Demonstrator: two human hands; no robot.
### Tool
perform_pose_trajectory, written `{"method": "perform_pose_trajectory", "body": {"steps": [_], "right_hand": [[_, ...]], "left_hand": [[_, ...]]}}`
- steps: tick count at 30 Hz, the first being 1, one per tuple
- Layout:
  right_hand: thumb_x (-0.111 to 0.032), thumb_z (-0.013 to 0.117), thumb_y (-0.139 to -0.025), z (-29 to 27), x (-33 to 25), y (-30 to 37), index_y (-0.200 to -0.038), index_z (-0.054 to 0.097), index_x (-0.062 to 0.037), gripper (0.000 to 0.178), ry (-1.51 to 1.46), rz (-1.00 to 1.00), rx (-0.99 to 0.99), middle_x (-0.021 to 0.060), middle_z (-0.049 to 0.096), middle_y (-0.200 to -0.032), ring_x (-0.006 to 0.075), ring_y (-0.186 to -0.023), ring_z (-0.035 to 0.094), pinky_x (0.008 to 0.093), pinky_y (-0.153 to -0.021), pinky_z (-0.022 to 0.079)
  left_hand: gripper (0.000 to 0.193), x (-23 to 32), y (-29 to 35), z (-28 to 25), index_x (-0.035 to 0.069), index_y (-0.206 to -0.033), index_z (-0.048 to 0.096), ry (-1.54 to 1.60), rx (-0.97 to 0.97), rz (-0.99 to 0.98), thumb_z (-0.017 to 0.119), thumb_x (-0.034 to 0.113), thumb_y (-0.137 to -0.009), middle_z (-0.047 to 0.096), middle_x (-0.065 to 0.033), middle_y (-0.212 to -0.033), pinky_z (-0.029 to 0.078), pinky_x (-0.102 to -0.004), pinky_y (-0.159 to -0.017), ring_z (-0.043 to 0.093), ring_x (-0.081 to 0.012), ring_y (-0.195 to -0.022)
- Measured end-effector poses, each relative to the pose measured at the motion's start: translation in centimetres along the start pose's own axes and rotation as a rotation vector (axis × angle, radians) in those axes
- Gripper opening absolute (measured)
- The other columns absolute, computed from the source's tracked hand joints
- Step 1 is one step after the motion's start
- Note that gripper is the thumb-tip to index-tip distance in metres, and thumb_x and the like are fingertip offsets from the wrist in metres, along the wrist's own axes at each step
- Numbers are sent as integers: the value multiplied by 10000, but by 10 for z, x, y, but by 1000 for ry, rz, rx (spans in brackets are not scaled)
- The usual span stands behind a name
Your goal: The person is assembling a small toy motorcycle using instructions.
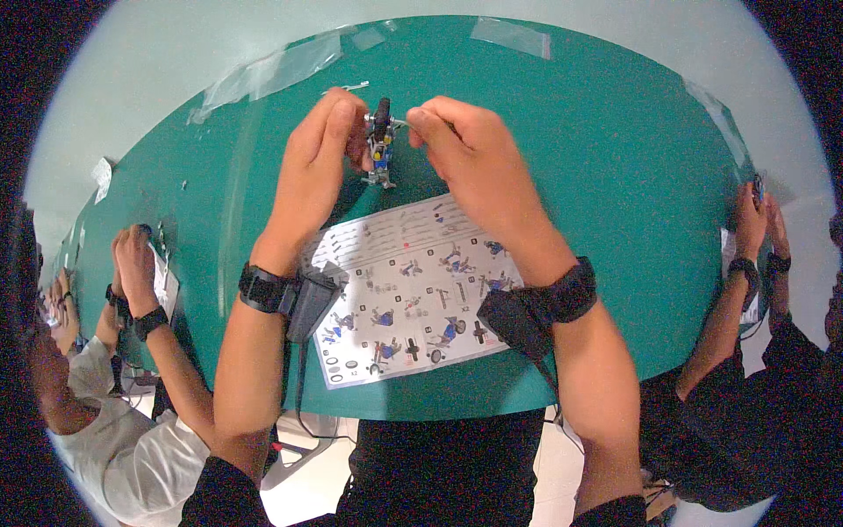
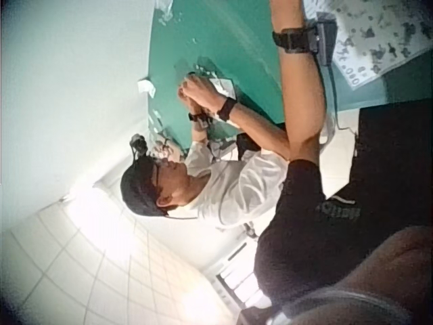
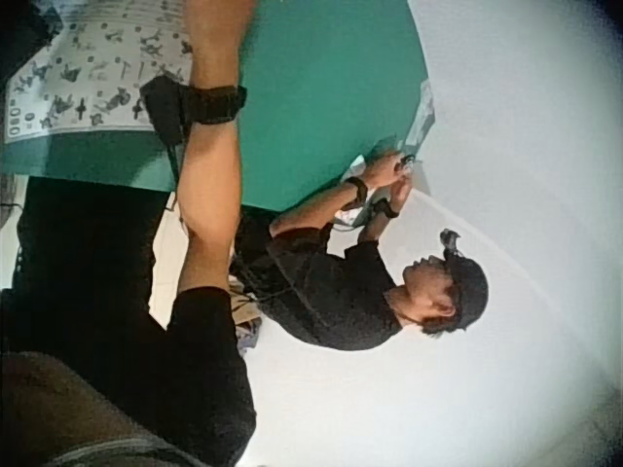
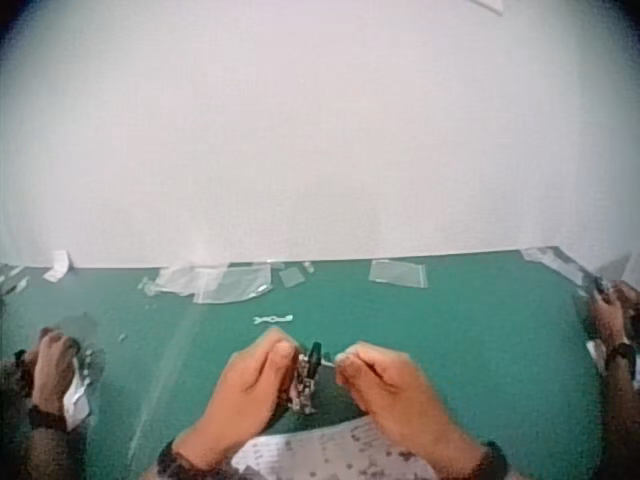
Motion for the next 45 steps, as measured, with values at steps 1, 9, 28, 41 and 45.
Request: {"method": "perform_pose_trajectory", "body": {"steps": [1,9,28,41,45], "right_hand": [[-339,578,-1134,0,-3,-1,-886,659,-48,390,-10,-41,6,-39,475,-652,64,-594,440,288,-544,333],[-356,570,-1128,-6,5,-1,-889,676,-29,419,-39,-31,53,-5,509,-658,94,-599,486,319,-547,377],[-314,590,-1111,-3,-2,0,-894,669,-11,381,-21,-56,39,16,511,-660,107,-604,476,328,-556,384],[-324,581,-1110,-10,-3,-1,-901,680,-12,388,31,-88,67,58,534,-668,148,-604,524,354,-578,422],[-323,584,-1108,-8,-3,-2,-905,686,-13,384,36,-94,77,59,535,-670,147,-604,525,351,-574,419]], "left_hand": [[288,1,0,-2,19,-1012,621,67,30,-22,577,265,-1156,576,-37,-707,455,-315,-635,573,-132,-669],[116,-1,-1,6,41,-1133,634,121,24,-41,645,157,-1123,598,5,-771,473,-269,-648,595,-77,-708],[274,-11,-2,9,53,-958,623,214,12,-94,595,241,-1156,584,25,-716,429,-259,-619,543,-57,-665],[132,-3,-5,1,11,-1130,735,289,9,-77,729,125,-1064,743,-18,-909,538,-250,-712,695,-80,-811],[139,-7,-5,-5,1,-1140,762,280,17,-109,755,96,-1039,775,-33,-956,547,-249,-722,715,-83,-845]]}}
Point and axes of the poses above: each hand's wrist, its own y-axis away from the middle knuckle, its own z-axis out of the palm, x = y × z, the point moved 9 cm from there along -y, towards the middle knuckle
